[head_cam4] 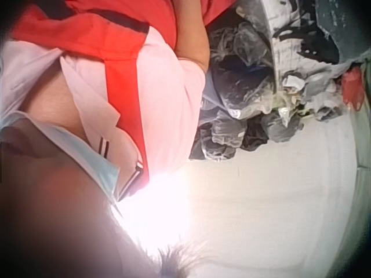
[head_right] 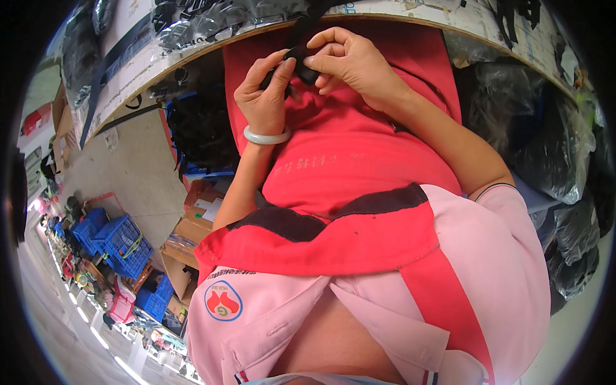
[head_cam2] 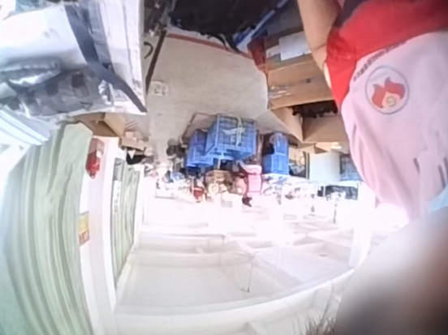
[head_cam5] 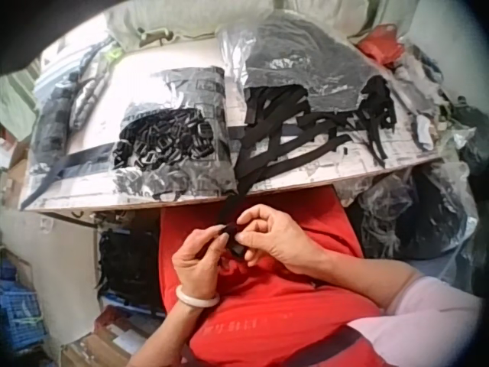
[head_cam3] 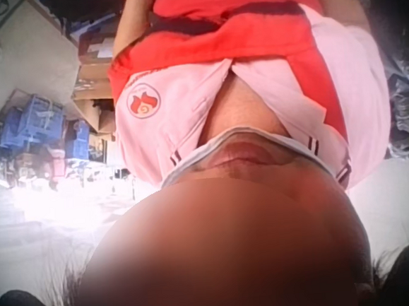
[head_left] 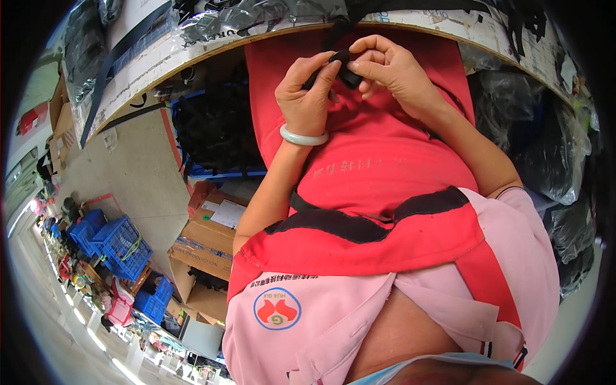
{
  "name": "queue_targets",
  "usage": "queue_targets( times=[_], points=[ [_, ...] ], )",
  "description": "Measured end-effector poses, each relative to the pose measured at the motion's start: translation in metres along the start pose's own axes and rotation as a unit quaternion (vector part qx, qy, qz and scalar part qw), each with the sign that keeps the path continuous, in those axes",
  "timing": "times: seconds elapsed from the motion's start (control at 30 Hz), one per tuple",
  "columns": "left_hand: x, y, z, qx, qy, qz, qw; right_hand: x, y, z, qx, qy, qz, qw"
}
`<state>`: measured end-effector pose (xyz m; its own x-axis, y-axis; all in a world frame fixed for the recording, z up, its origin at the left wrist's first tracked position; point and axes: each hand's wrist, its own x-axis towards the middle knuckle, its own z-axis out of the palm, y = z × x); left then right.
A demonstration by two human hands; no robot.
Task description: Assembling black plastic buckles onto nylon straps at a factory assembly table.
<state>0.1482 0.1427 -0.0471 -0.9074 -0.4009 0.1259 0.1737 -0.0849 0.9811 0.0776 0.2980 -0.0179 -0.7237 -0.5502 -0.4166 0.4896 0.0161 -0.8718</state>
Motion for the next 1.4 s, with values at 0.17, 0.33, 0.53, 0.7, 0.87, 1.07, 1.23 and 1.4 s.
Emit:
queue_targets(
  times=[0.17,0.33,0.53,0.7,0.87,1.07,1.23,1.4],
  points=[
    [-0.001,0.001,-0.001,-0.024,0.033,-0.073,0.996,-0.003,0.003,0.008,0.033,-0.007,0.017,0.999],
    [-0.001,-0.001,-0.004,-0.023,0.022,-0.055,0.998,-0.003,0.007,0.009,0.063,-0.005,0.010,0.998],
    [-0.002,0.006,-0.001,-0.030,0.019,-0.089,0.995,-0.002,0.009,0.011,0.072,0.020,0.000,0.997],
    [-0.001,-0.002,-0.007,-0.025,-0.012,-0.059,0.998,0.000,0.010,0.002,0.044,-0.042,0.018,0.998],
    [-0.001,-0.007,-0.014,-0.019,-0.041,-0.063,0.997,0.006,0.006,0.003,0.015,0.016,-0.006,1.000],
    [0.001,0.004,-0.019,-0.098,-0.076,-0.192,0.974,0.014,0.010,-0.017,0.044,-0.086,0.087,0.992],
    [-0.003,0.045,-0.046,-0.074,-0.175,-0.299,0.935,0.014,0.003,-0.005,-0.055,-0.029,-0.005,0.998],
    [-0.033,0.094,-0.154,0.033,-0.097,-0.257,0.961,0.015,-0.014,-0.030,-0.372,0.082,-0.302,0.874]
  ],
)
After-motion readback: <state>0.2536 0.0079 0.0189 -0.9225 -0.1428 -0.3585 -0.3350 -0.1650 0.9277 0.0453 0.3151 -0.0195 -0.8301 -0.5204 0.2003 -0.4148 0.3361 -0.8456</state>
